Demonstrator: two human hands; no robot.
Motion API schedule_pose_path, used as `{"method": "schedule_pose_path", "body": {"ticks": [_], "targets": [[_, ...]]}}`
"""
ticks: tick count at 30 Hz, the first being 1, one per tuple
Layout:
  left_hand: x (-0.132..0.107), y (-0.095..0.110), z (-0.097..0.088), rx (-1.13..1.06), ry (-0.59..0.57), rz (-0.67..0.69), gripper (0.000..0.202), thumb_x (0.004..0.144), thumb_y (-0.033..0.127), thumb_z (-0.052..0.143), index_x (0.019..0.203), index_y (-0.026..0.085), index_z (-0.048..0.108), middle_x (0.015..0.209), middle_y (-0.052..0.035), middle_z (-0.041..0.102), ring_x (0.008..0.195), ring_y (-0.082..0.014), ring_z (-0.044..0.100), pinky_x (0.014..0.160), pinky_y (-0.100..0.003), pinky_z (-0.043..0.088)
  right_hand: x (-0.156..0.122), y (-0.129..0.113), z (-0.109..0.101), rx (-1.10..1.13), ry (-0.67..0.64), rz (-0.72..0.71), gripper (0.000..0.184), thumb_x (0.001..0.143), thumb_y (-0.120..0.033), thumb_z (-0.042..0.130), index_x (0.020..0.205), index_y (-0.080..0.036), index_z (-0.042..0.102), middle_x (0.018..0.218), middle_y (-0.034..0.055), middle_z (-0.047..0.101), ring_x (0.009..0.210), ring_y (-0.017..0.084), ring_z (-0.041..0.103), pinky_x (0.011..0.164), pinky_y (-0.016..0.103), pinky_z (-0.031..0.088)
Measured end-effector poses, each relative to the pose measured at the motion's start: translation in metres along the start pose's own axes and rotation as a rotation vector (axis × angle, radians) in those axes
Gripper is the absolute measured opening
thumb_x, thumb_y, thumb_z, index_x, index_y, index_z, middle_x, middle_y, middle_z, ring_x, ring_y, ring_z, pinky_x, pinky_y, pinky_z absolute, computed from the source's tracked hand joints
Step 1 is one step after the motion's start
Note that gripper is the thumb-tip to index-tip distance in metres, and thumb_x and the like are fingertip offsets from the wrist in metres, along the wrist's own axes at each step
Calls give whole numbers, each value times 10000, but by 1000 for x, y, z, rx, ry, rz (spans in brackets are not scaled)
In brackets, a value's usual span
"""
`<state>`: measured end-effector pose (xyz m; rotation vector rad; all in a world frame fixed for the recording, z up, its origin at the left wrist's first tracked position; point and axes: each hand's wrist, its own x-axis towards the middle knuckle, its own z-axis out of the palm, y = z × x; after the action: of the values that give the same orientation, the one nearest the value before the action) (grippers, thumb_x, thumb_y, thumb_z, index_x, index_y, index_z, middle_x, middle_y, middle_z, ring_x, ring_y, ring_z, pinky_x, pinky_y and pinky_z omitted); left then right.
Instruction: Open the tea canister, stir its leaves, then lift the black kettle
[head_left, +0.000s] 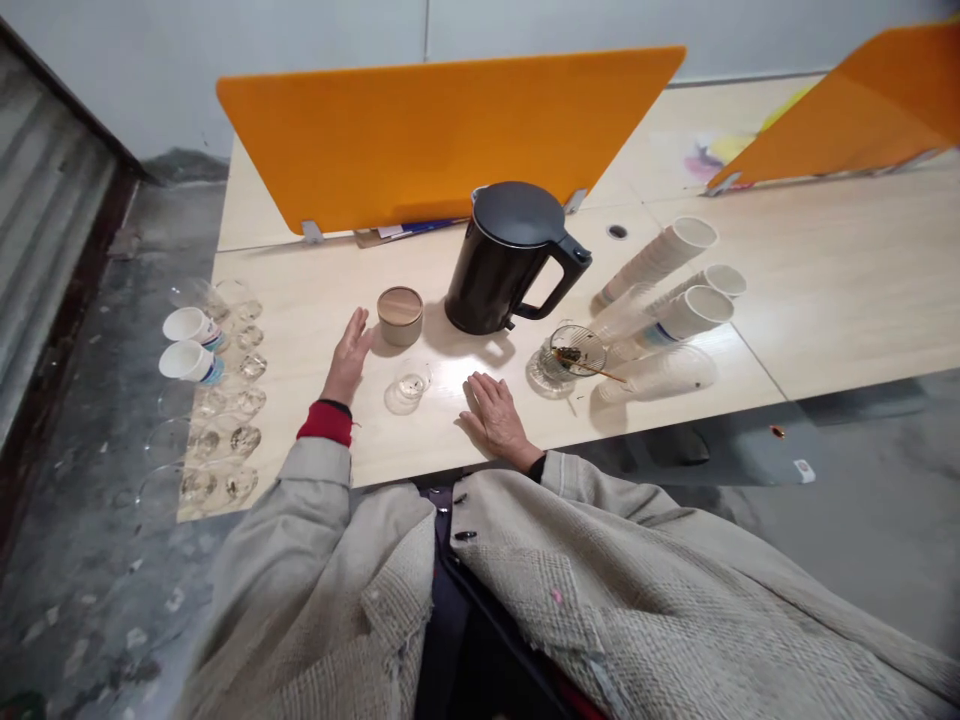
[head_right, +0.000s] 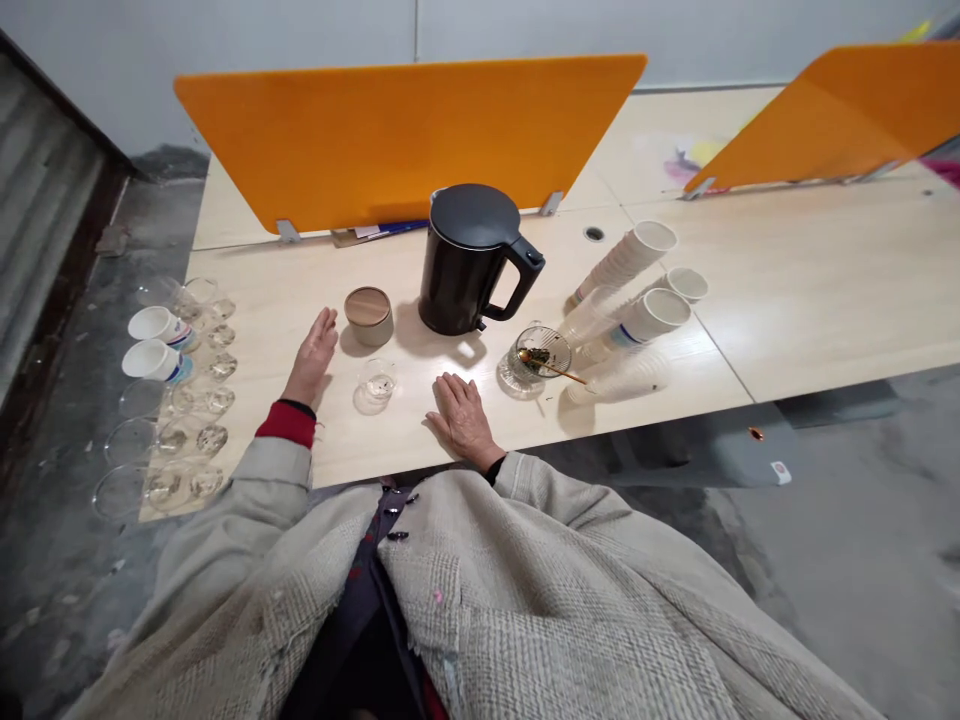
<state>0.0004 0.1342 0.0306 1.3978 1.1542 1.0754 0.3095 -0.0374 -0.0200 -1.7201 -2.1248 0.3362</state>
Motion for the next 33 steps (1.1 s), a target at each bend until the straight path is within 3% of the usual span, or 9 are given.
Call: {"method": "schedule_pose_path", "body": {"ticks": [3,7,11,15,19,23,27,30,33], "targets": [[36,7,7,-7,-53,-19,876,937,835,577,1614,281,525,1779,-111,404,1679,-289,331,1364,-490,319,0,0,-1,6,-9,-1,721,1090,-564,446,1668,-133,424,1696,214,492,1621,382,380,1353,676,221],[62,11,19,-15,-37,-4,809,921,831,607,1498,266,651,1695,-86,538,1619,-301,452,1349,-523,357,1,2,-2,14,2,-4,704,1093,-557,442,1649,-126,456,1691,211,504,1616,379,391,1349,668,240],[69,13,24,-12,-58,31,791,912,835,611,1448,258,689,1637,-83,604,1575,-301,512,1340,-511,384,2,1,-2,0,2,1,709,1095,-562,442,1650,-120,457,1699,211,497,1623,373,385,1356,651,242],[71,14,23,-5,-96,30,826,909,854,599,1467,250,674,1662,-89,577,1603,-304,472,1359,-524,341,1,1,-2,-9,0,6,705,1098,-568,430,1656,-138,453,1706,196,493,1626,366,384,1362,640,238],[68,14,17,-12,-146,26,924,909,880,575,1617,290,526,1741,-111,472,1654,-310,388,1350,-540,334,1,1,-2,6,6,2,705,1097,-553,430,1669,-142,436,1702,200,499,1624,371,390,1358,659,240],[31,10,8,29,-11,52,927,982,834,493,1732,321,312,1787,-127,390,1666,-277,360,1359,-475,321,2,3,0,23,23,-2,701,1098,-538,431,1663,-124,434,1687,217,511,1614,378,418,1350,667,269],[-46,-9,3,130,238,39,832,1040,752,456,1725,297,336,1774,-128,413,1668,-263,362,1380,-469,293,1,5,1,93,73,-7,696,1105,-521,414,1707,-177,350,1664,219,531,1590,368,463,1308,689,354],[-100,-29,2,239,234,16,749,1034,702,517,1678,327,441,1727,-110,493,1628,-294,438,1375,-524,322,4,9,-14,188,235,67,697,1125,-499,337,1749,-205,237,1653,231,524,1566,343,495,1260,634,460],[-129,-35,5,413,199,87,653,1017,654,578,1606,374,544,1679,-68,558,1613,-297,461,1388,-502,317,18,17,-46,216,465,157,709,1134,-495,278,1770,-227,113,1722,216,415,1620,337,421,1287,634,433]]}}
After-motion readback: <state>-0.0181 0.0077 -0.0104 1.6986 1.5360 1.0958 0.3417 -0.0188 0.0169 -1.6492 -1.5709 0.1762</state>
